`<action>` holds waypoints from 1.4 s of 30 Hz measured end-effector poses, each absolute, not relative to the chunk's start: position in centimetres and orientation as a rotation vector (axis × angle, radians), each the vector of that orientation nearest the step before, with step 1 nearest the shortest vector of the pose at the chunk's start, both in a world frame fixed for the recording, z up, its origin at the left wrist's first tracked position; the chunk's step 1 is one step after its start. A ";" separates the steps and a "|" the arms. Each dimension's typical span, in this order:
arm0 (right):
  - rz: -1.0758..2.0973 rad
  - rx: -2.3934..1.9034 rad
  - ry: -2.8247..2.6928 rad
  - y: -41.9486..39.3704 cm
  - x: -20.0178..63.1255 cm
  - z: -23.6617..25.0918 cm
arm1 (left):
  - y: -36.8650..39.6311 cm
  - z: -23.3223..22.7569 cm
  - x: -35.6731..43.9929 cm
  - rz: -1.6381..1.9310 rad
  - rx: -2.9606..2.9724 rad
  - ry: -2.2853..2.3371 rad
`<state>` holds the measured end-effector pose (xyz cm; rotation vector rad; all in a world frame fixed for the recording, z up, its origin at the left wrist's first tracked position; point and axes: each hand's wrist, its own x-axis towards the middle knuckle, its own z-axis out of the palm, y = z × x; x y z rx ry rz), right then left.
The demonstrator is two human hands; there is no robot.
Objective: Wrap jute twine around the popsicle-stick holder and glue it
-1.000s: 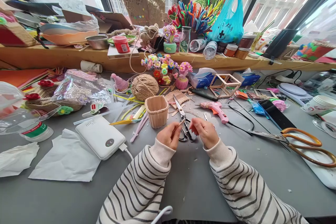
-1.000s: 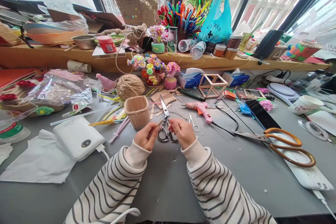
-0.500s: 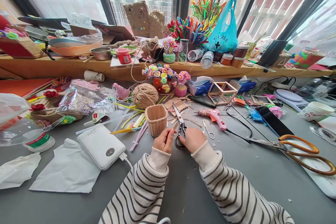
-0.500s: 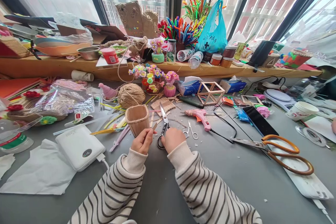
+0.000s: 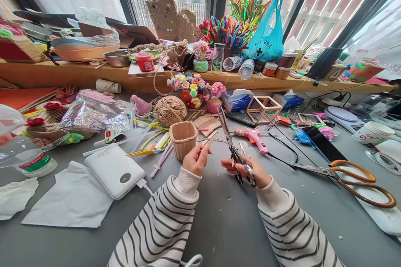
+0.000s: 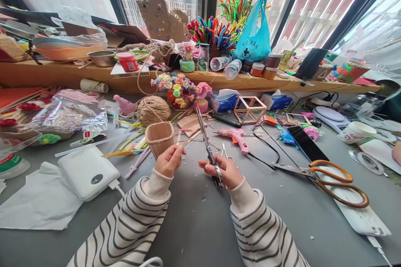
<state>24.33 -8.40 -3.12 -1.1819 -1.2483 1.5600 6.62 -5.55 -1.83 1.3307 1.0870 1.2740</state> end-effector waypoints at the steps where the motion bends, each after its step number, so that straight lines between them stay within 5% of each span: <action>1: 1.603 -1.113 -1.232 -8.7 24.3 -3.1 | -5.3 -1.6 6.8 1.274 1.333 1.075; 9: 1.724 -0.839 -1.153 -9.8 24.1 -3.4 | -4.0 -1.4 7.8 1.332 1.337 1.051; 42: 1.679 -0.822 -1.532 -11.5 25.8 -2.5 | -5.2 0.9 6.6 1.193 1.367 0.961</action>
